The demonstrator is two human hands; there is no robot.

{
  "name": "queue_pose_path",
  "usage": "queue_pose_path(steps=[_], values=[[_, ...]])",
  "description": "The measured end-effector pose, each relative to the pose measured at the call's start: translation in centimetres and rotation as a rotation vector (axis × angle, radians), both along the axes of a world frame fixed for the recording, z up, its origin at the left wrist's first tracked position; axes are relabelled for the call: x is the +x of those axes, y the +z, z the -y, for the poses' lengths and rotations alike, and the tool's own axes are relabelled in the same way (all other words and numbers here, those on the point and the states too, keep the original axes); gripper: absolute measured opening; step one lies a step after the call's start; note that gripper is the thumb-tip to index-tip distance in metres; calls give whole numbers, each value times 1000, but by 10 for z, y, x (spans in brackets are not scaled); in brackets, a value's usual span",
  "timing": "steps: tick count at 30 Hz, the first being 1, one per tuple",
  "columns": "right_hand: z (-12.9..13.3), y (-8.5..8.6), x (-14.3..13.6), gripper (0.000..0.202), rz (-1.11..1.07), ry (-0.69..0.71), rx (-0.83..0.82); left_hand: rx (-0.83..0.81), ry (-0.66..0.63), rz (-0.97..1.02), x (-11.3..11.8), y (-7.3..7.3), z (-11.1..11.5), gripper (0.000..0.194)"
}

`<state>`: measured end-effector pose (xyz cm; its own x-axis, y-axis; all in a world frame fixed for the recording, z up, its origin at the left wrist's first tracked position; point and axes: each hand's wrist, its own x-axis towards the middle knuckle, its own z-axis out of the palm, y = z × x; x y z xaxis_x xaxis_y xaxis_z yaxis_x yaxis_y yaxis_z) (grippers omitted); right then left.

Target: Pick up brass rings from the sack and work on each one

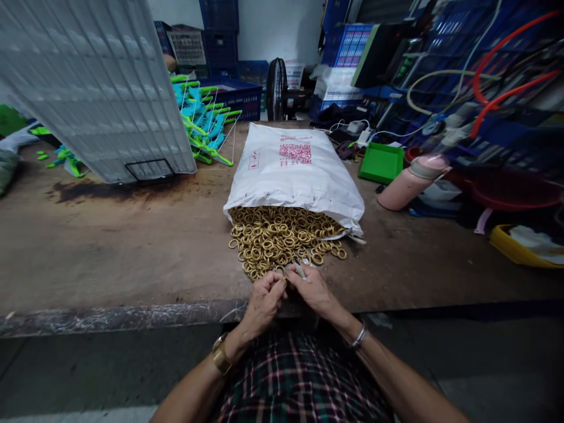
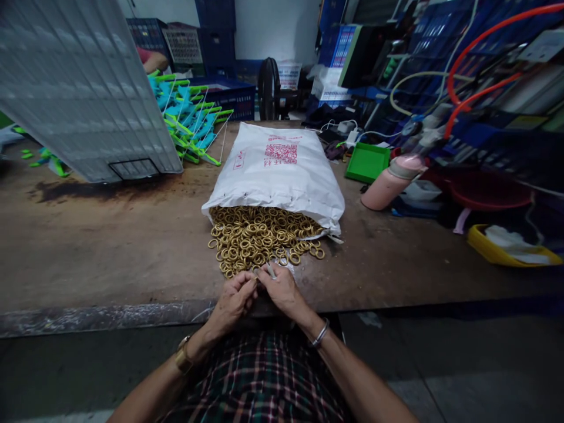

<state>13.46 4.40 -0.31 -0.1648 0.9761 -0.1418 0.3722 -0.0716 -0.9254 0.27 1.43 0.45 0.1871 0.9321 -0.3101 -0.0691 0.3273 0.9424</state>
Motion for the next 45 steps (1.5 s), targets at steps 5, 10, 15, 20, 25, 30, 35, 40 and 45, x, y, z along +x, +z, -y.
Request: queue_pose_path(steps=[5, 10, 15, 20, 25, 30, 35, 40, 45], values=[[-1, 3, -1, 24, 41, 26, 38, -26, -24, 21, -1, 0, 2, 32], [0, 1, 1, 25, 54, 45, 64, -38, -5, 88, -2, -4, 4, 31], [5, -5, 9, 17, 328, 121, 215, 17, -9, 100, -2, -6, 2, 31], [11, -6, 11, 18, 561, 259, 321, 84, 27, 67, -1, -5, -1, 33], [13, -3, 9, 22, 644, 255, 343, 108, 21, 47, 0, -5, 0, 32], [13, -1, 10, 25, 653, 278, 335, 152, 17, 12, -1, -6, 2, 28], [14, -2, 9, 24, 686, 352, 273, 240, 1, -58, -4, -12, 2, 28], [9, -5, 15, 28, 803, 256, 227, 188, -57, -6, -3, -1, 11, 29], [-5, -8, 39, 20, 844, -44, 232, 0, -151, 193, 1, 9, 15, 32]])
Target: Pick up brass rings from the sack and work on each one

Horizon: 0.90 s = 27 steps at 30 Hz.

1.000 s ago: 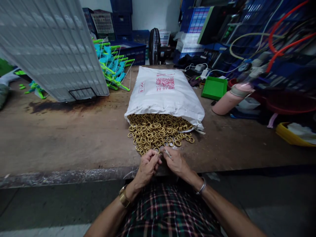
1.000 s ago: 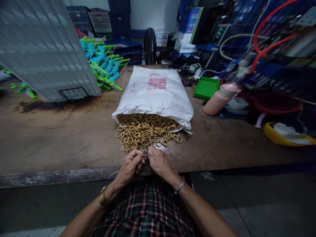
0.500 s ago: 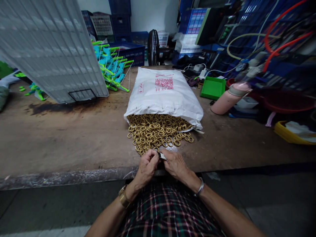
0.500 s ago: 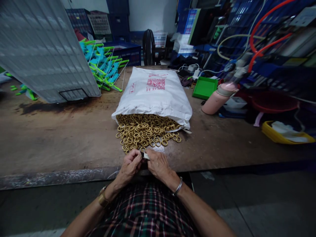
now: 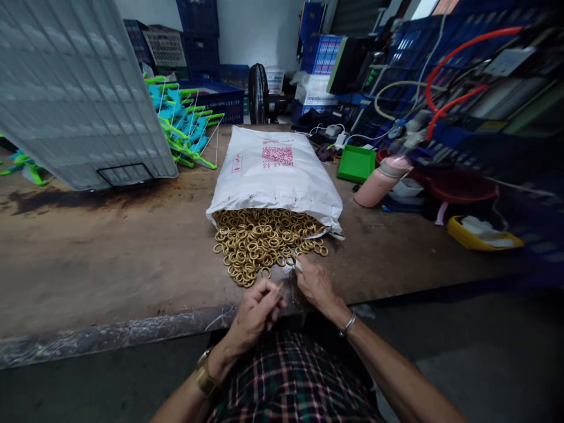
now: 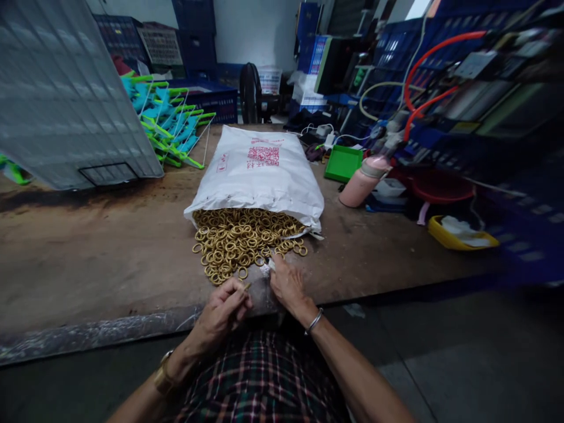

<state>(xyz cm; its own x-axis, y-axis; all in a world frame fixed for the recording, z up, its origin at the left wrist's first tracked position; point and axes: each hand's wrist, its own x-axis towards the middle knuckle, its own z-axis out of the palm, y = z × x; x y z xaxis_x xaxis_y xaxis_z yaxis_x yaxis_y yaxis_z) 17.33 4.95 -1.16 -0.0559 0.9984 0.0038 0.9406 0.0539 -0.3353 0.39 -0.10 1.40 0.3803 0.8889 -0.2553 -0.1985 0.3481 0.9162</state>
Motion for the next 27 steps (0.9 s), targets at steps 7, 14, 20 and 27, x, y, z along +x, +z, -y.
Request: queue_pose_path(steps=[7, 14, 20, 27], values=[[-13, -7, 16, 16, -9, -151, 100, -166, 119, 252, -2, -11, -11, 25], [-13, -11, 17, 12, 33, -119, 110, -379, 106, 433, -6, -9, -13, 22], [-12, -10, 20, 13, -5, -120, 116, -449, 151, 427, -2, -19, -16, 24], [-14, -6, 16, 20, -309, -102, 53, -170, 184, 183, 8, -19, -21, 31]])
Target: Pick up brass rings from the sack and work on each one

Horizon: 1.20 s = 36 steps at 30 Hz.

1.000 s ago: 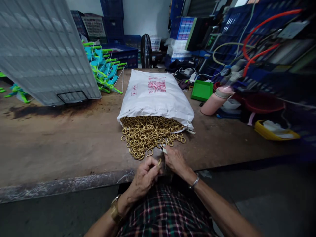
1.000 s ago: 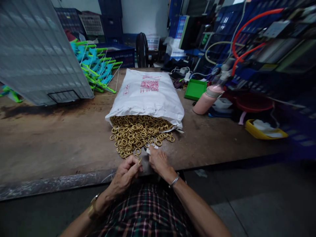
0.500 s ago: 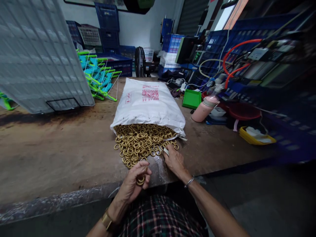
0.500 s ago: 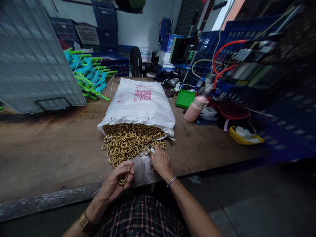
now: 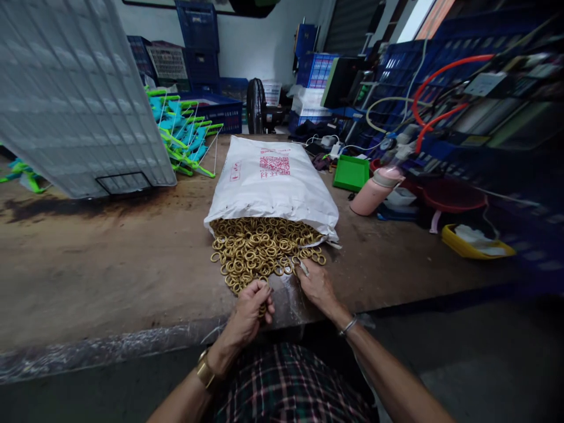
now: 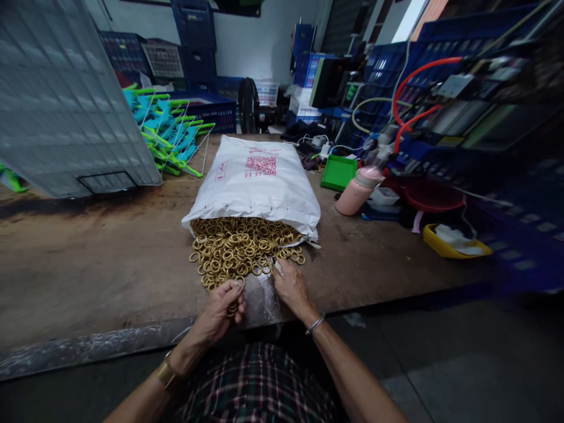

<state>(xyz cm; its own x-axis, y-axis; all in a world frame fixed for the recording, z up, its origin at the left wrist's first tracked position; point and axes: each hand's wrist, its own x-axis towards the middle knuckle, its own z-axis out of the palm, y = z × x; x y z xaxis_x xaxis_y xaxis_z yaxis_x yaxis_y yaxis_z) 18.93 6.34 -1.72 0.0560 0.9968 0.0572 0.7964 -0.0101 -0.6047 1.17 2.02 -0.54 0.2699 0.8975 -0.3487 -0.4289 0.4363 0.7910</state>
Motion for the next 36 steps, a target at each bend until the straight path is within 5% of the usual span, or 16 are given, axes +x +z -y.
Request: queue_pose_path(steps=[7, 14, 21, 27, 31, 36], values=[[7, 21, -19, 20, -395, 180, -164, 106, 45, -313, -1, 4, -6, 36], [22, 33, -37, 28, -433, 429, -101, 137, -45, -277, -7, 5, -5, 30], [23, 23, -43, 20, -461, 342, -115, -51, -27, -55, -7, 7, -2, 31], [21, 31, -45, 17, -655, 121, -391, 307, 93, -430, -6, 3, 4, 25], [25, 37, -46, 21, -926, 75, -584, 603, 46, -543, -7, 1, 6, 17], [27, 35, -50, 25, -923, 104, -562, 491, 29, -537, -8, 2, 7, 19]])
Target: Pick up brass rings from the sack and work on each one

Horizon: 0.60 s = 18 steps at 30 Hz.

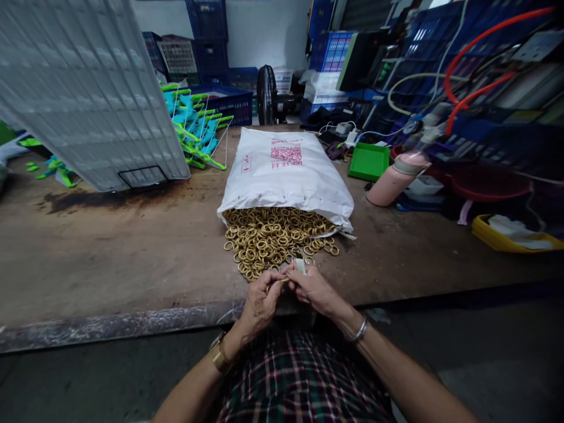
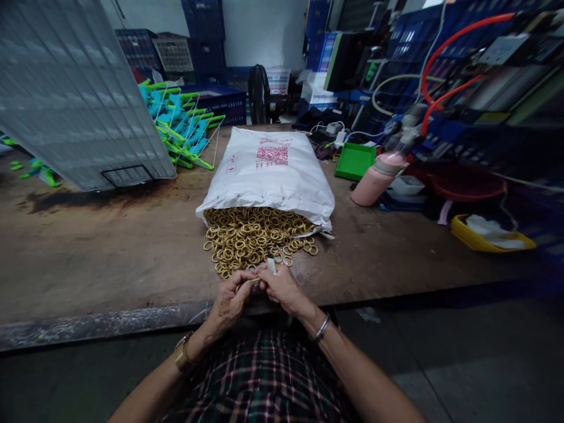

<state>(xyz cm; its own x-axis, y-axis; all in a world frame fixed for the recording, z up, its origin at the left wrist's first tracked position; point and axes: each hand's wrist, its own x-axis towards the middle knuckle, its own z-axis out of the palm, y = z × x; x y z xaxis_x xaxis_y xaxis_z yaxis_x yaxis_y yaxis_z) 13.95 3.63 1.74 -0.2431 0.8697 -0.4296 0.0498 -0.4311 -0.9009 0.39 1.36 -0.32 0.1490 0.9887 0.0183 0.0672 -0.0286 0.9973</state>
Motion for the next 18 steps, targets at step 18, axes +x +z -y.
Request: queue_pose_path(steps=[18], values=[[1, -10, -1, 32, 96, 35, 98, -402, -130, 450, -5, 6, 3, 29]])
